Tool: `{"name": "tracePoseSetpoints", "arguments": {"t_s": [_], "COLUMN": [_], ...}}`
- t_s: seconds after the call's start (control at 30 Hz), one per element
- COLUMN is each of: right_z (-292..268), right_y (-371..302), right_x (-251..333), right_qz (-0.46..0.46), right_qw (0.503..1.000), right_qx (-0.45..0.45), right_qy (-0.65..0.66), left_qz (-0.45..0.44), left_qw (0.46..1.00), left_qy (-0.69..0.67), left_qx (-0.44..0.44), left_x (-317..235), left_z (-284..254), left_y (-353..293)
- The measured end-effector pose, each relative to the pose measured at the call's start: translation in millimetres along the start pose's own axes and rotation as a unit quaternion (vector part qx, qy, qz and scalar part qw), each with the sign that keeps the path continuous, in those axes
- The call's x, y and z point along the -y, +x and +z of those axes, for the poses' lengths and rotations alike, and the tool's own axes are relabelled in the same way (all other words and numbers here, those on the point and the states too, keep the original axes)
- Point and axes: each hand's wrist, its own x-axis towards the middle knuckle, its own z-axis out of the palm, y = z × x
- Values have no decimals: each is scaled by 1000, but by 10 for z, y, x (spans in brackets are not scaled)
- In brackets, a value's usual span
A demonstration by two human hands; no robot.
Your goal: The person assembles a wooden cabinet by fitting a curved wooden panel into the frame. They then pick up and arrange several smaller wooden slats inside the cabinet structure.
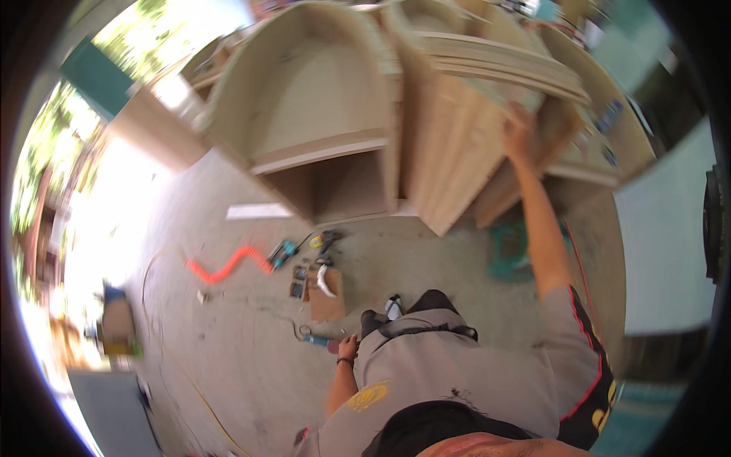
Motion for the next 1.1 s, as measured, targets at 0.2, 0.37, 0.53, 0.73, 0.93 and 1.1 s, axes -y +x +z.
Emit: {"name": "tracePoseSetpoints", "arguments": {"t_s": [0.2, 0.37, 0.53, 0.73, 0.93, 1.1], "right_z": [-252, -985, -1788, -3068, -3042, -2317], "right_y": [-141, -1426, -4772, -5807, -5370, -4125], "right_x": [68, -78, -780, -748, -1267, -1870], "right_qz": [-4, 85, 238, 434, 500, 410], "right_qw": [998, 987, 803, 562, 662, 795], "right_qx": [58, 84, 532, 696, 545, 396], "right_qy": [9, 107, 126, 112, 120, 210], "left_qz": [189, 220, 54, 128, 223, 297], "left_qw": [942, 909, 985, 968, 914, 854], "left_qy": [276, 342, 75, 41, 17, -51], "left_qx": [13, 94, 147, 211, 338, 425], "left_x": [547, 117, -725, -1633, -2807, -3669], "left_z": [133, 632, 1519, 2500, 3400, 3828], "left_y": [624, 373, -29, -621, -1513, -1908]}}
